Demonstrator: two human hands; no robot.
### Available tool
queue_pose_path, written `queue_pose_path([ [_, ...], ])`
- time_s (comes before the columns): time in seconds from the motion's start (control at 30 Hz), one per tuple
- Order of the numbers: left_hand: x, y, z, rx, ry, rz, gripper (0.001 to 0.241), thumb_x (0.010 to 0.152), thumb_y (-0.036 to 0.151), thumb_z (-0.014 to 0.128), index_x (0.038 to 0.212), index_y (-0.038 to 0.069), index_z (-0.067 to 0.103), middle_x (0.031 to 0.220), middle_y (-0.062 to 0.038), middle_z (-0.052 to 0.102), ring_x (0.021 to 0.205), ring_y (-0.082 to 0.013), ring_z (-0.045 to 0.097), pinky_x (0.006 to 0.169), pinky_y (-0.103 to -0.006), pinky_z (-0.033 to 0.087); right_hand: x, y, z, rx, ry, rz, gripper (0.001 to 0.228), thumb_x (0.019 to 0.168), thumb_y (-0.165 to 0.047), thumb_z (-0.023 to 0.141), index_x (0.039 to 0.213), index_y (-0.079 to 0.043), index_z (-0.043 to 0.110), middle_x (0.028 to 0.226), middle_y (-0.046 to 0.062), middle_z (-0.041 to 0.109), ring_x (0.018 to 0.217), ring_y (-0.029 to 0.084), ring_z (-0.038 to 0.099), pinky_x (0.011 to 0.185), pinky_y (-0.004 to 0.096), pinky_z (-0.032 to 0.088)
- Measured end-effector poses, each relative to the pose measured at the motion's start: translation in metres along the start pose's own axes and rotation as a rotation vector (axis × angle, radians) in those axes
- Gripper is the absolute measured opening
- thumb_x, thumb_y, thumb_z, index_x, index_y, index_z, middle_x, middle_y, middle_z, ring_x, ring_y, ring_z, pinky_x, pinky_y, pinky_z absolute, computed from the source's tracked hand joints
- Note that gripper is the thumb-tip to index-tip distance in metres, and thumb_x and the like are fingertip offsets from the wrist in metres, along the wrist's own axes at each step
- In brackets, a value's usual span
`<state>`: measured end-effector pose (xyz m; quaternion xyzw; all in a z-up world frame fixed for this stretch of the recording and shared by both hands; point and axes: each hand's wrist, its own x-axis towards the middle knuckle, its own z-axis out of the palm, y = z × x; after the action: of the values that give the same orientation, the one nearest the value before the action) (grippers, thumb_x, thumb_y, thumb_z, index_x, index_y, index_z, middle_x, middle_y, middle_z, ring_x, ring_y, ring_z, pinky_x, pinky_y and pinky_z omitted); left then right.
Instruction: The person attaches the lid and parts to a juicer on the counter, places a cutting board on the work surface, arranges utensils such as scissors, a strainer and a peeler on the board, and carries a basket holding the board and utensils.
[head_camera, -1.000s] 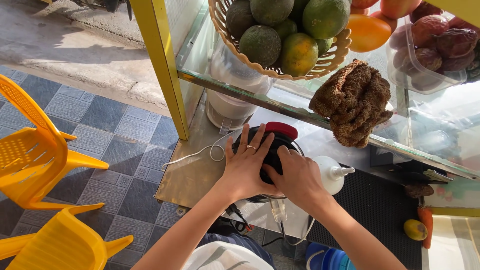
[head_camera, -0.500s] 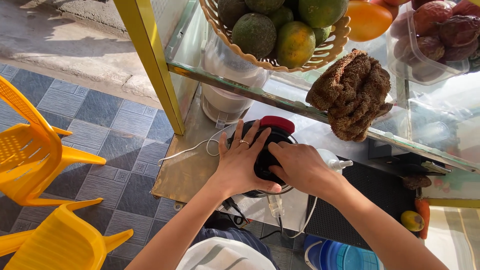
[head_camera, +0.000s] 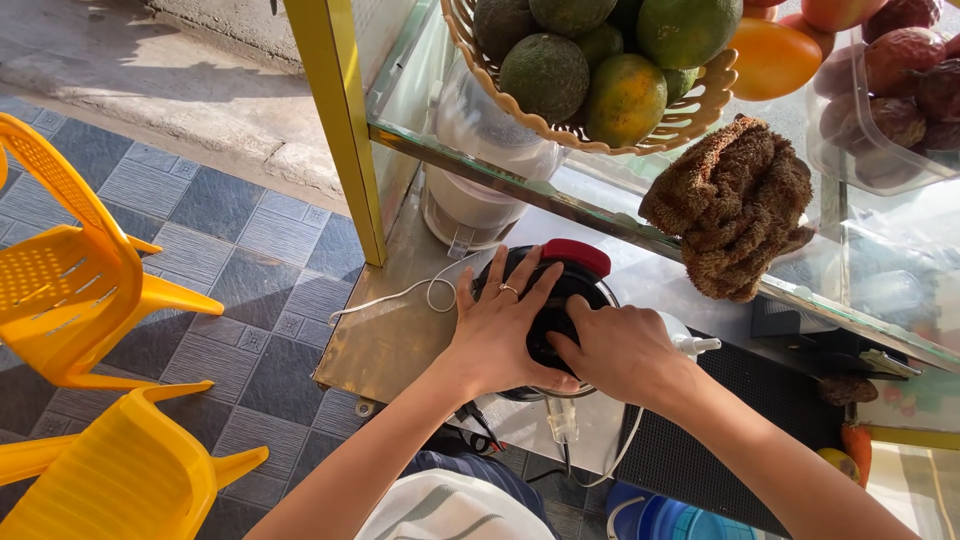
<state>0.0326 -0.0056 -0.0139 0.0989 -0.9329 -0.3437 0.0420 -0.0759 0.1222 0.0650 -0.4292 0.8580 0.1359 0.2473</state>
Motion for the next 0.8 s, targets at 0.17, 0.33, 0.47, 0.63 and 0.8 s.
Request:
queue_pose_path([
  [0.17, -0.002, 0.003, -0.002, 0.01, 0.008, -0.006, 0.14, 0.044, 0.079, 0.086, 0.159, 0.019, 0.032, 0.168, -0.014, 0.019, 0.154, -0.046, 0.008, 0.116, -0.0699, -0.001, 0.012, -0.004, 0.004, -0.004, -0.087, -0.038, 0.038, 0.098, -0.041, 0.055, 0.105, -0.004, 0.056, 0.077, 0.014, 0.074, 0.075, 0.035, 0.073, 0.071, 0.047, 0.057],
  [0.33, -0.002, 0.005, 0.0, -0.009, 0.019, -0.016, 0.137, 0.045, 0.075, 0.087, 0.159, 0.02, 0.032, 0.168, -0.013, 0.02, 0.152, -0.0483, 0.016, 0.115, -0.0694, 0.007, 0.027, 0.003, 0.015, 0.01, -0.107, -0.064, 0.037, 0.097, -0.037, 0.057, 0.104, -0.001, 0.056, 0.081, 0.016, 0.073, 0.079, 0.036, 0.073, 0.075, 0.047, 0.058],
  [0.47, -0.001, 0.003, -0.002, -0.042, -0.023, -0.038, 0.139, 0.045, 0.073, 0.088, 0.16, 0.022, 0.03, 0.17, -0.013, 0.018, 0.147, -0.0513, 0.025, 0.113, -0.0706, 0.016, 0.034, 0.004, 0.022, -0.027, -0.097, -0.077, 0.034, 0.086, -0.03, 0.064, 0.1, 0.001, 0.059, 0.085, 0.015, 0.073, 0.081, 0.034, 0.074, 0.075, 0.047, 0.059],
  [0.63, 0.001, 0.004, -0.002, -0.028, -0.04, -0.039, 0.139, 0.044, 0.071, 0.089, 0.16, 0.023, 0.029, 0.169, -0.013, 0.018, 0.145, -0.0521, 0.029, 0.112, -0.0708, 0.019, 0.017, -0.005, 0.018, 0.013, 0.037, -0.025, 0.037, 0.091, -0.037, 0.062, 0.102, -0.002, 0.057, 0.081, 0.018, 0.073, 0.078, 0.038, 0.072, 0.073, 0.05, 0.058],
  [0.8, 0.004, 0.007, 0.006, 0.093, -0.055, -0.047, 0.139, 0.045, 0.068, 0.09, 0.161, 0.024, 0.027, 0.168, -0.014, 0.015, 0.149, -0.0514, 0.014, 0.116, -0.0686, 0.013, 0.014, 0.003, 0.028, 0.011, 0.163, -0.088, 0.039, 0.091, -0.038, 0.062, 0.102, -0.002, 0.058, 0.07, 0.017, 0.072, 0.067, 0.037, 0.072, 0.063, 0.049, 0.058],
])
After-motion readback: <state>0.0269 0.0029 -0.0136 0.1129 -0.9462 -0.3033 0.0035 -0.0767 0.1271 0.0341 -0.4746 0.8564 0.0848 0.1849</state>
